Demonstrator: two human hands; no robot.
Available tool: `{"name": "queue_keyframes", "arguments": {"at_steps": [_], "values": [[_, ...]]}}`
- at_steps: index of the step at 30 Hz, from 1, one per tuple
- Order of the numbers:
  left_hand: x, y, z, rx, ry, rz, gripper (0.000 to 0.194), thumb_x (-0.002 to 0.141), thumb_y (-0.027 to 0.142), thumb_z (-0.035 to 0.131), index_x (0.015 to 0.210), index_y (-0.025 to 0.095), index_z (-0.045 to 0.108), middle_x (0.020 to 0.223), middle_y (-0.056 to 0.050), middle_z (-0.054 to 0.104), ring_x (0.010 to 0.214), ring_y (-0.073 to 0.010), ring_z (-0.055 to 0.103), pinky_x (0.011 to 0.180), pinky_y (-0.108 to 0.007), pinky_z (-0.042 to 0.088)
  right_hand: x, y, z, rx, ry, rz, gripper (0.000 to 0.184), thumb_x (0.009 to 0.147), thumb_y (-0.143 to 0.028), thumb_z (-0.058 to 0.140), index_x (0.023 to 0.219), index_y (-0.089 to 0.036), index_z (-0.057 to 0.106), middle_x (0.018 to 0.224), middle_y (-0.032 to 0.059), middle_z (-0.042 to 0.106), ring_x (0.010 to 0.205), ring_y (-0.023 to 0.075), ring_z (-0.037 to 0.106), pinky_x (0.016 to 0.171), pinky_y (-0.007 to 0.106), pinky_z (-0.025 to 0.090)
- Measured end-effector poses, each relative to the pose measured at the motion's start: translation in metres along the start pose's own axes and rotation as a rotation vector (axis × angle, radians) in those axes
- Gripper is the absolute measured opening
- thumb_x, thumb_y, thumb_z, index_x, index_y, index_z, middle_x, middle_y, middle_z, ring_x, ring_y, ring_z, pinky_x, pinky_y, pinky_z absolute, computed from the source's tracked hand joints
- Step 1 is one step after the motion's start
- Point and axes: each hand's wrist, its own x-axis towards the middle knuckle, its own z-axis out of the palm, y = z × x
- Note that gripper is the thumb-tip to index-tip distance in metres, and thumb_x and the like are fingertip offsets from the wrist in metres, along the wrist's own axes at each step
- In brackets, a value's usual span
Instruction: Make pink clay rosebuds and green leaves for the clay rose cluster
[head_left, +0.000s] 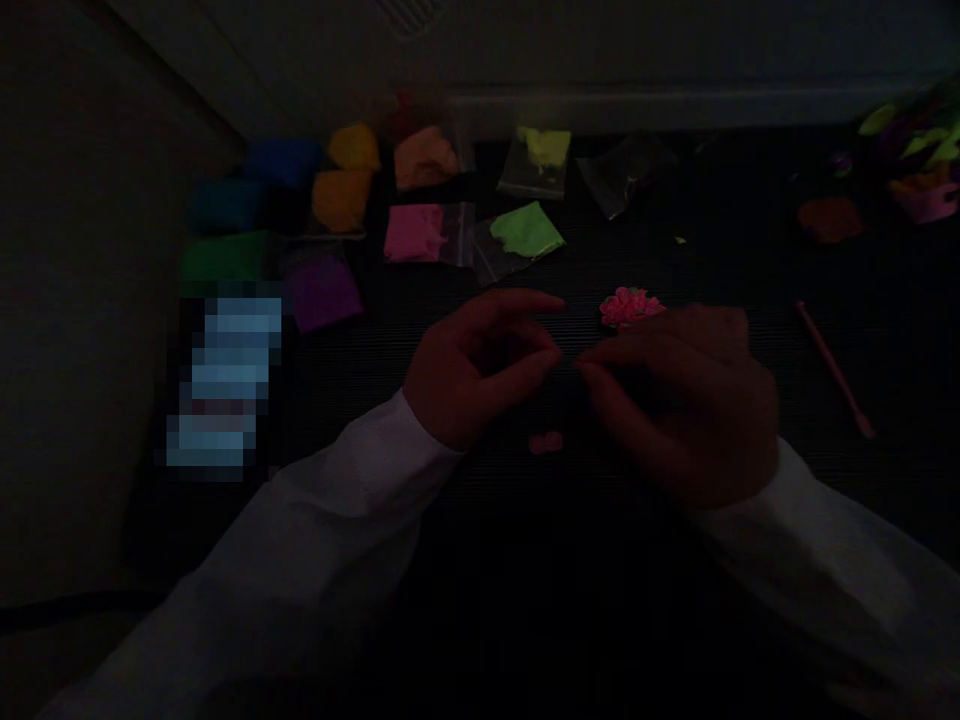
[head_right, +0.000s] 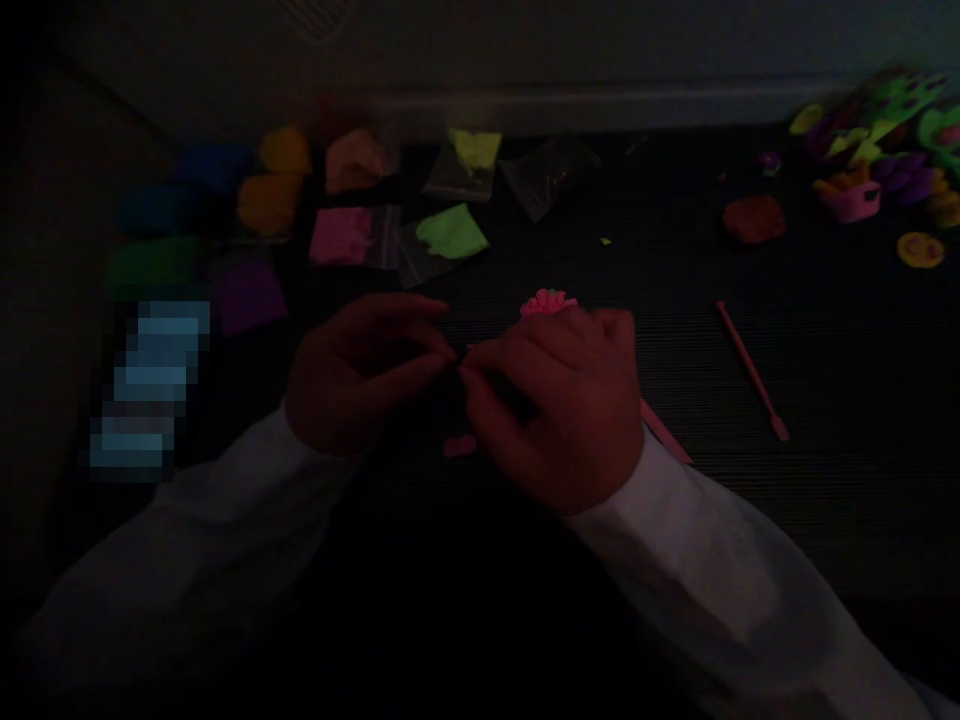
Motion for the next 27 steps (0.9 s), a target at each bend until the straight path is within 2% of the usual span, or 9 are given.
{"name": "queue_keyframes", "arguments": {"at_steps": [4, 8, 11, 22, 27], "values": [[0.006, -0.008, -0.007, -0.135, 0.144, 0.010, 0.023, 0.068, 0.014, 0.058, 0.090, 0.018, 0.059, 0.065, 0.004, 0.060, 0.059, -0.0067, 0.055, 0.053, -0.018, 0.039, -0.014, -0.007, -0.010, 0.085, -0.124, 0.057, 0.007, 0.076, -0.025, 0.053, 0.076, -0.020, 0.057, 0.073, -0.0010, 0.060, 0.074, 0.0135, 0.053, 0.072, 0.033, 0.035], [0.011, -0.011, -0.009, -0.297, 0.152, -0.022, 0.015, 0.069, 0.014, 0.056, 0.083, 0.018, 0.060, 0.058, 0.003, 0.058, 0.052, -0.0065, 0.050, 0.048, -0.020, 0.034, -0.032, -0.009, -0.011, 0.004, -0.295, 0.136, 0.006, 0.073, -0.023, 0.055, 0.078, -0.022, 0.058, 0.076, -0.0017, 0.059, 0.075, 0.0150, 0.052, 0.072, 0.035, 0.034], [0.012, -0.008, -0.009, -0.328, 0.145, -0.028, 0.014, 0.068, 0.012, 0.056, 0.080, 0.016, 0.060, 0.057, 0.003, 0.057, 0.053, -0.0066, 0.050, 0.051, -0.021, 0.035, -0.037, -0.008, -0.006, -0.070, -0.352, 0.153, 0.005, 0.072, -0.024, 0.055, 0.076, -0.022, 0.058, 0.074, -0.0023, 0.059, 0.073, 0.0158, 0.051, 0.070, 0.036, 0.033], [0.012, -0.001, -0.007, -0.343, 0.193, -0.100, 0.010, 0.069, 0.013, 0.054, 0.076, 0.016, 0.060, 0.057, 0.004, 0.055, 0.054, -0.0060, 0.051, 0.051, -0.019, 0.035, -0.041, -0.003, -0.001, -0.095, -0.318, 0.108, 0.010, 0.073, -0.024, 0.055, 0.083, -0.021, 0.057, 0.077, -0.0004, 0.059, 0.074, 0.0148, 0.052, 0.069, 0.033, 0.037], [0.013, 0.000, -0.007, -0.374, 0.178, -0.108, 0.011, 0.068, 0.010, 0.054, 0.077, 0.014, 0.060, 0.056, 0.003, 0.053, 0.052, -0.0052, 0.048, 0.049, -0.019, 0.034, -0.045, 0.000, -0.005, -0.061, -0.276, 0.161, 0.026, 0.074, -0.020, 0.054, 0.100, -0.019, 0.054, 0.086, 0.0020, 0.058, 0.078, 0.0142, 0.053, 0.070, 0.030, 0.040]]}}
